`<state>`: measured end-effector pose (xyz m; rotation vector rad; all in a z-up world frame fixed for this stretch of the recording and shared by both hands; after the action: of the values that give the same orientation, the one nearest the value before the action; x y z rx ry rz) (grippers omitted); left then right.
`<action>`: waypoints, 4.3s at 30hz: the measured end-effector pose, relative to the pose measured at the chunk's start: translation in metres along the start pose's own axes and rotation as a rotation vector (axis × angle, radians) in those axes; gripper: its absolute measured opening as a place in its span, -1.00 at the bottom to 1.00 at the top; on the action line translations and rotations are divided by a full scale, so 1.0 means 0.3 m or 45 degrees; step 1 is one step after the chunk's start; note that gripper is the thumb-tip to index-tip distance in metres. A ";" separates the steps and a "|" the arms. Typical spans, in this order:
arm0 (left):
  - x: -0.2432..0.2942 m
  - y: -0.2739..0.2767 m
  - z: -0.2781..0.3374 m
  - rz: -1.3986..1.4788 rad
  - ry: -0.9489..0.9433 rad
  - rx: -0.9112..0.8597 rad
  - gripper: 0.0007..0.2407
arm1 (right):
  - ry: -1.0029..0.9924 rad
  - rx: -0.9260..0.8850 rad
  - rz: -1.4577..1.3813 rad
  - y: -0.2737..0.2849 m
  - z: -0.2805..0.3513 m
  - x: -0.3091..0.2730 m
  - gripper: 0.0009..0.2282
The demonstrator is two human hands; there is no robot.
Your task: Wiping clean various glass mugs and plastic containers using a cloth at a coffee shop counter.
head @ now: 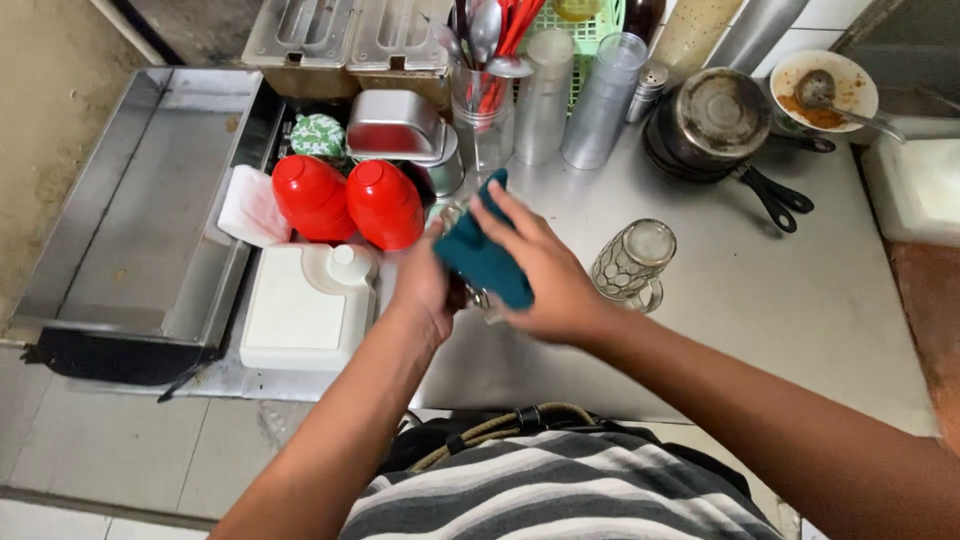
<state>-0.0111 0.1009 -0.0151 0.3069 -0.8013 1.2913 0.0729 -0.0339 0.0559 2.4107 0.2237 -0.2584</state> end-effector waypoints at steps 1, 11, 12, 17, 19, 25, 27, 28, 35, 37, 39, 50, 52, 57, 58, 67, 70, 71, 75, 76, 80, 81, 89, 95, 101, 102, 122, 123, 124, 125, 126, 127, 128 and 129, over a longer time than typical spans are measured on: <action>-0.009 0.005 -0.035 -0.008 -0.002 -0.009 -0.67 | -0.004 0.006 0.009 -0.026 -0.022 0.009 -0.21; 0.084 0.027 -0.054 -0.141 -0.104 0.160 -0.57 | -0.462 -0.026 -0.171 -0.016 0.061 -0.016 -0.36; 0.087 0.033 -0.047 -0.127 -0.145 0.174 -0.55 | -0.153 0.062 -0.095 0.000 0.053 -0.051 -0.41; 0.012 -0.006 0.014 -0.300 -0.280 0.088 -0.49 | -1.298 0.065 -0.821 -0.132 0.022 0.142 -0.62; 0.008 -0.026 0.015 -0.347 -0.330 0.071 -0.47 | -1.325 0.397 -0.967 -0.103 0.028 0.138 -0.64; -0.050 -0.026 -0.017 -0.006 -0.110 0.071 -0.57 | -0.274 0.474 -0.240 0.101 0.037 -0.037 -0.56; -0.127 -0.002 -0.072 0.177 0.060 -0.019 -0.55 | -0.036 0.333 -0.146 0.085 0.021 -0.007 -0.57; -0.128 -0.005 -0.113 0.189 0.044 -0.019 -0.55 | -0.018 0.338 -0.152 0.059 0.017 0.022 -0.57; -0.126 -0.026 -0.123 0.728 0.009 0.076 -0.58 | -1.175 0.320 -0.829 0.003 0.062 0.072 -0.63; -0.127 -0.024 -0.084 0.808 0.006 0.133 -0.58 | -0.862 0.390 -0.927 0.026 0.061 0.017 -0.58; -0.125 -0.048 -0.057 0.887 0.027 0.195 -0.55 | -1.284 0.326 -0.867 0.027 0.093 0.040 -0.81; -0.250 -0.100 0.006 0.796 -0.267 0.008 -0.56 | -2.050 -0.123 -1.494 0.078 0.082 0.195 -0.80; -0.269 -0.104 -0.008 0.744 -0.304 -0.020 -0.55 | -2.117 -0.153 -1.536 0.068 0.098 0.229 -0.76; -0.131 -0.140 0.203 0.235 -0.312 0.135 -0.60 | -2.140 0.071 -1.737 0.041 0.138 0.318 -0.77; -0.120 -0.135 0.222 0.231 -0.312 0.131 -0.60 | -2.140 0.078 -1.737 0.046 0.131 0.326 -0.77; -0.124 -0.151 0.237 -0.077 -0.951 -0.008 -0.54 | -1.990 0.141 -1.316 0.131 0.120 0.268 -0.76; -0.146 -0.144 0.189 0.136 -0.524 -0.109 -0.53 | -1.496 0.201 -0.655 0.192 0.138 0.242 -0.67; -0.151 -0.145 0.191 0.083 -0.262 -0.183 -0.49 | -1.284 0.104 -0.614 0.198 0.136 0.238 -0.67; -0.142 -0.100 0.208 -0.294 0.075 -0.428 -0.40 | -1.239 0.125 -0.584 0.176 0.156 0.325 -0.57; -0.131 -0.114 0.248 -0.292 0.079 -0.423 -0.40 | -1.241 0.120 -0.588 0.178 0.142 0.330 -0.57; -0.102 -0.160 0.345 -0.555 -0.086 -0.623 -0.36 | -1.390 0.002 -0.938 0.140 0.117 0.334 -0.66; -0.102 -0.166 0.352 -0.589 -0.125 -0.646 -0.34 | -1.397 0.013 -0.961 0.130 0.120 0.335 -0.65; -0.172 -0.149 0.271 -0.016 0.051 -0.888 -0.34 | -1.611 0.526 -1.488 0.188 0.079 0.294 -0.71; -0.130 -0.212 0.262 0.135 0.031 -0.751 -0.32 | -0.626 0.220 -0.607 0.334 0.057 0.161 -0.63; -0.142 -0.225 0.283 0.268 0.004 -0.721 -0.30 | -0.097 0.068 -0.629 0.351 0.052 0.063 -0.70; -0.142 -0.227 0.287 0.198 -0.017 -0.729 -0.26 | -0.154 0.092 -0.602 0.327 0.036 0.082 -0.70; -0.141 -0.186 0.199 -0.429 -0.579 -0.238 -0.26 | -1.399 -0.066 -0.744 0.215 -0.065 0.180 -0.64; -0.126 -0.184 0.198 -0.600 -0.734 -0.153 -0.24 | -1.444 -0.324 -0.432 0.229 -0.078 0.168 -0.62; -0.148 -0.170 0.120 -0.612 -0.737 -0.172 -0.24 | -1.454 -0.304 -0.425 0.210 -0.047 0.175 -0.62; -0.159 -0.160 0.049 -0.721 -0.976 -0.145 -0.27 | -1.017 -0.266 -0.405 0.194 -0.042 0.164 -0.56; -0.185 -0.145 -0.017 -0.824 -1.206 -0.117 -0.30 | -0.588 -0.230 -0.373 0.178 -0.021 0.142 -0.44; -0.179 -0.148 -0.020 -0.831 -1.201 -0.136 -0.30 | -0.604 -0.224 -0.363 0.167 -0.003 0.126 -0.44; -0.165 -0.144 -0.023 -0.895 -1.247 -0.056 -0.41 | -0.401 -0.285 -0.257 0.149 0.005 0.095 -0.40; -0.150 -0.139 -0.026 -0.959 -1.293 0.026 -0.50 | -0.198 -0.347 -0.151 0.130 0.014 0.063 -0.36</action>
<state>0.0278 0.0610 -0.0417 1.2070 -1.3316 0.3612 0.0995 -0.0639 0.0726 2.1001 0.3105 -0.4389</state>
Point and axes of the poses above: each hand's wrist, its own z-axis away from the middle knuckle, its own y-axis out of the back of the hand, x = y × z, the point moved 3 cm from there along -z, towards the middle knuckle, and after that the axes turned 12 degrees about x, right-handed, at the moved point
